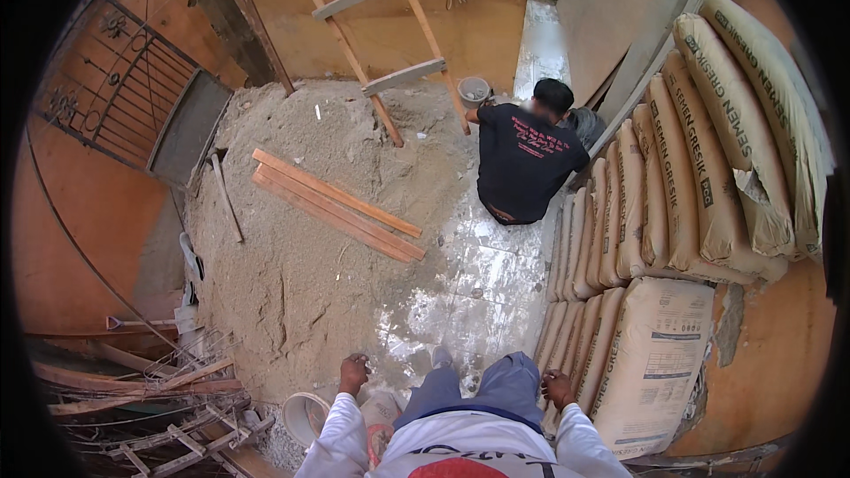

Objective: The person sits on the ground and uses pliers to twist wire ties around the intersections of a rebar cage. They then stand, walk through a narrow alley, and enter a construction site where other workers are present.

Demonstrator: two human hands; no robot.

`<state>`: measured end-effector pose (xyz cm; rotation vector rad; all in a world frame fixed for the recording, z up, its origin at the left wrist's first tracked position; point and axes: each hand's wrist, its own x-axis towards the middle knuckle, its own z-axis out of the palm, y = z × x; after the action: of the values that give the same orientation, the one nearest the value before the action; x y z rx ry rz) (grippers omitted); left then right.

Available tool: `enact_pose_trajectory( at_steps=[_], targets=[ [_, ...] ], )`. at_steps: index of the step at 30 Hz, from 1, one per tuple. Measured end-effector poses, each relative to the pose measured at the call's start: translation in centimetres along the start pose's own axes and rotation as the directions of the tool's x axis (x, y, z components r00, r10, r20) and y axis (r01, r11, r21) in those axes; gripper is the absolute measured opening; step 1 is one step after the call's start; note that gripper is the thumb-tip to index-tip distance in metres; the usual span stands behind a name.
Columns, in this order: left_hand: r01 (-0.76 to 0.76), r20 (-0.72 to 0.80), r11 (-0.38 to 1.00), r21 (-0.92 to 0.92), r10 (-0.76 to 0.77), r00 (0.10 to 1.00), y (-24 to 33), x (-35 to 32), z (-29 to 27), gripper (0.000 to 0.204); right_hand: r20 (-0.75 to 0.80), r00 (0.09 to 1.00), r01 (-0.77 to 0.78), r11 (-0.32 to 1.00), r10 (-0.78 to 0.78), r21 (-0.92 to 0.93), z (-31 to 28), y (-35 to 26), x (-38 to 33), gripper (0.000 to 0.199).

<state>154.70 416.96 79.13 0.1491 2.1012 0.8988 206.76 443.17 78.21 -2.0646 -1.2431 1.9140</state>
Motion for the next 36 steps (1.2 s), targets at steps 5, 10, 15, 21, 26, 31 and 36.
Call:
enact_pose_trajectory(
  at_steps=[5,10,15,21,26,31,36],
  targets=[
    [0.025,0.015,0.998,-0.057,-0.024,1.0,11.1,7.2,2.2,0.02,0.049,0.999,-0.004,0.998,0.007,-0.059,1.4,-6.3,5.5,0.022],
    [0.053,0.146,0.998,0.043,-0.059,0.988,13.5,10.9,9.1,0.022,-0.003,0.999,0.051,0.998,-0.051,-0.045,-1.9,-15.3,15.6,0.022],
    [0.265,0.128,0.964,-0.022,-0.26,0.957,13.7,10.5,12.4,0.02,-0.199,0.874,0.315,0.83,-0.443,-0.46,-7.1,-39.3,21.0,0.034],
    [0.2,0.051,0.979,-0.04,-0.198,0.979,20.6,13.2,15.6,0.019,-0.503,0.052,0.182,0.503,-0.863,-0.845,-18.0,-68.8,15.3,0.038],
    [0.204,0.088,0.975,-0.084,-0.197,0.977,28.1,18.8,17.3,0.019,-0.535,-0.159,-0.137,0.556,-0.829,-0.82,-23.9,-73.0,19.0,0.052],
    [0.227,0.094,0.973,0.044,-0.23,0.968,35.9,26.1,17.1,0.019,-0.587,-0.226,-0.29,0.629,-0.777,-0.722,-23.9,-72.7,21.9,0.061],
    [0.184,0.136,0.97,0.162,-0.206,0.969,43.8,38.2,16.9,0.022,-0.567,-0.3,-0.383,0.641,-0.767,-0.665,-24.4,-73.1,23.6,0.064]
  ],
)
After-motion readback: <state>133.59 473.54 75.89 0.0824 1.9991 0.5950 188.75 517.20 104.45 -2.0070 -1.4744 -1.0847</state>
